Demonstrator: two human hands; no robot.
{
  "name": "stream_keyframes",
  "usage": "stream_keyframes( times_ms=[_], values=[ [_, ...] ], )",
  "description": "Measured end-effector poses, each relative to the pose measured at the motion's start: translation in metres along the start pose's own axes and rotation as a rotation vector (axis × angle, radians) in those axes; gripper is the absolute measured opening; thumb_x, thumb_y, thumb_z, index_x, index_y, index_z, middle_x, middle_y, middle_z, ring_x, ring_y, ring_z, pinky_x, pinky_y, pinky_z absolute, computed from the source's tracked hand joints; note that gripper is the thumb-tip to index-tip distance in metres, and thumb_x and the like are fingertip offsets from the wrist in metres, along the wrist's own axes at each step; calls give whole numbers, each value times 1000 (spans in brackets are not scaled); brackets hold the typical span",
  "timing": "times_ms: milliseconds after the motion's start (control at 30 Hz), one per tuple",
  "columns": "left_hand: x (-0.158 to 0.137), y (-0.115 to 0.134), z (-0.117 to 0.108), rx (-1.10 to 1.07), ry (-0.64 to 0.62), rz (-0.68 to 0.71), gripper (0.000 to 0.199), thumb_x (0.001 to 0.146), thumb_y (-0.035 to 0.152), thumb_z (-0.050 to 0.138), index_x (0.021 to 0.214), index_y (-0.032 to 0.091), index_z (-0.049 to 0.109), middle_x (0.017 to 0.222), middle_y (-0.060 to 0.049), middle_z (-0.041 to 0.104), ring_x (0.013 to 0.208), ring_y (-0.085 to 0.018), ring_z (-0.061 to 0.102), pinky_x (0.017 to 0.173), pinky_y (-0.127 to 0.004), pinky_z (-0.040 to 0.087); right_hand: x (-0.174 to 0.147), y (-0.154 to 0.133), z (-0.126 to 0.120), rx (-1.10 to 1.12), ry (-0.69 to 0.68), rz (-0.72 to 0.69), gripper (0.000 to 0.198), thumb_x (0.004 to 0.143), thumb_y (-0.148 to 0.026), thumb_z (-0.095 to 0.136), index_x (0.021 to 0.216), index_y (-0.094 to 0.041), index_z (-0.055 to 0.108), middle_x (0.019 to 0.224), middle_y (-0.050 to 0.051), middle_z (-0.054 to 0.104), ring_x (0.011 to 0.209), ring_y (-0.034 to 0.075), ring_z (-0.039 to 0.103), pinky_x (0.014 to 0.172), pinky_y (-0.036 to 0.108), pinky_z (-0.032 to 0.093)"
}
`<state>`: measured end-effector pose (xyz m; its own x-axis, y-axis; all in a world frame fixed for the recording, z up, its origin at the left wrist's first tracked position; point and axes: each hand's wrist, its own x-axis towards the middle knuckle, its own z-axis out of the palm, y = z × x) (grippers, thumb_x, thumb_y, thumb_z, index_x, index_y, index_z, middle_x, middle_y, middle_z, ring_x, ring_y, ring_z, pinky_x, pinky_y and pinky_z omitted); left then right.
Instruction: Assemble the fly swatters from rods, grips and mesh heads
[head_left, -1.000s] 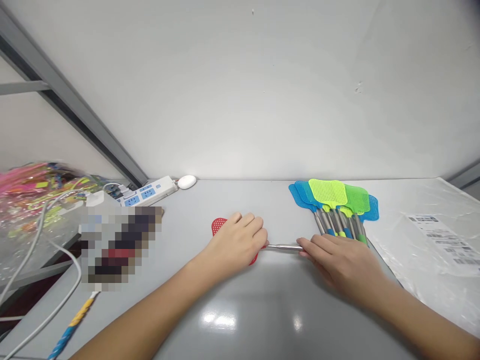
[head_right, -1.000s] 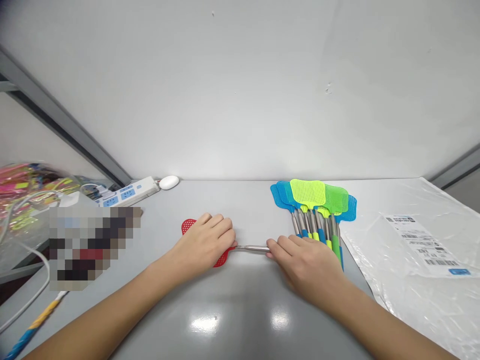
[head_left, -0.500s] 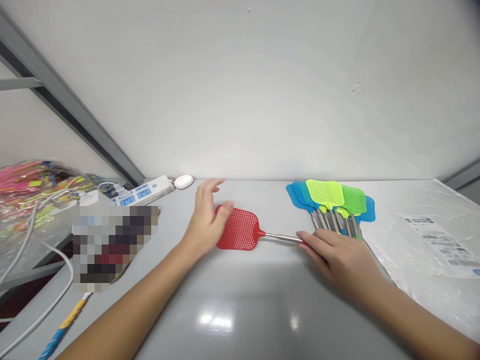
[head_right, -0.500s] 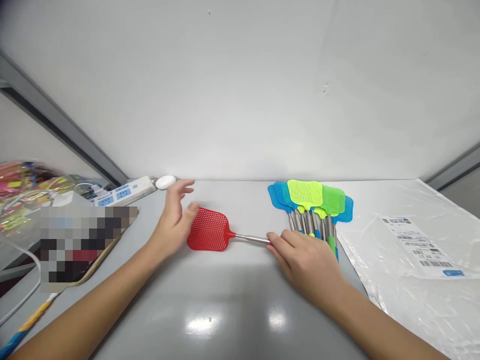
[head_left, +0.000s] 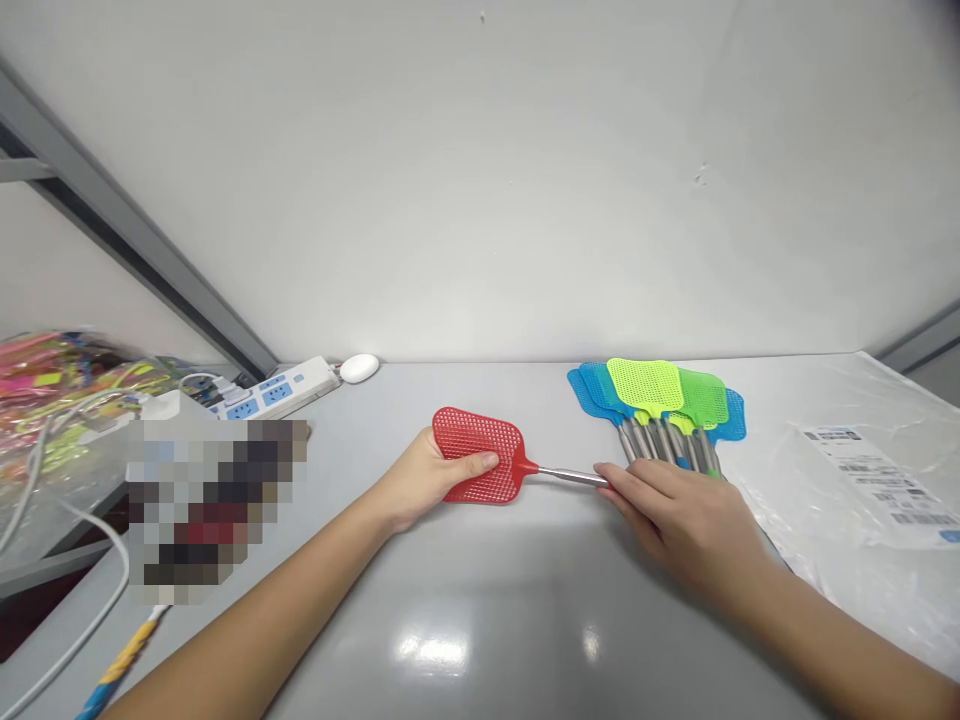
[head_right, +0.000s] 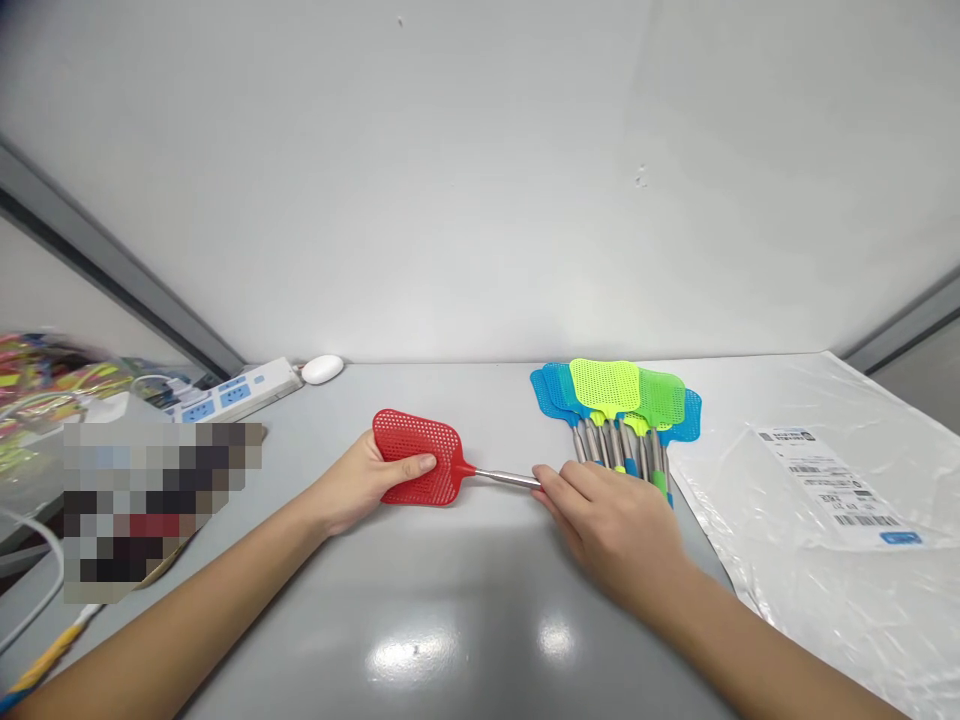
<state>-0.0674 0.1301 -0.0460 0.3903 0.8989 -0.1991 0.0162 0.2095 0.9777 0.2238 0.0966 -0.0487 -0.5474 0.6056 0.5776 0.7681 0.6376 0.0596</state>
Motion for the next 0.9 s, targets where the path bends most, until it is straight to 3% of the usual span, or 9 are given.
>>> stream_keyframes(
  times_ms=[233,500,667,800,900],
  values=[
    [-4,0,14,-25,62,-21,36,79,37,74,105,14,70,107,-12,73,95,-26,69,85,-40,57,-4,1,-5,-18,-4,-32,19,98,-27,47,100,-20,65,68,-3,60,57,11,51,52,28,26],
    [-2,3,21,47,97,24,30,78,37,74,99,16,72,99,-8,75,89,-24,70,82,-37,58,-7,4,-4,149,-187,165,23,98,-33,45,100,-23,66,71,-2,63,59,11,59,50,27,28],
    [2,5,19,40,40,21,32,82,39,70,104,16,71,104,-11,74,95,-24,69,86,-37,56,-5,8,-4,106,-162,149,23,97,-35,47,102,-24,67,72,-2,64,59,12,58,51,27,30],
    [2,6,10,14,-46,-19,34,84,39,69,108,14,68,112,-13,71,102,-27,67,90,-40,54,-3,15,-4,290,-277,163,23,99,-32,44,107,-24,63,86,0,67,72,12,62,61,25,39],
    [1,6,3,-30,-64,-62,34,85,39,67,109,15,67,109,-13,71,95,-26,68,82,-38,56,-3,18,-3,343,-321,144,23,100,-31,43,111,-24,62,94,2,67,78,13,62,66,25,42]
  ],
)
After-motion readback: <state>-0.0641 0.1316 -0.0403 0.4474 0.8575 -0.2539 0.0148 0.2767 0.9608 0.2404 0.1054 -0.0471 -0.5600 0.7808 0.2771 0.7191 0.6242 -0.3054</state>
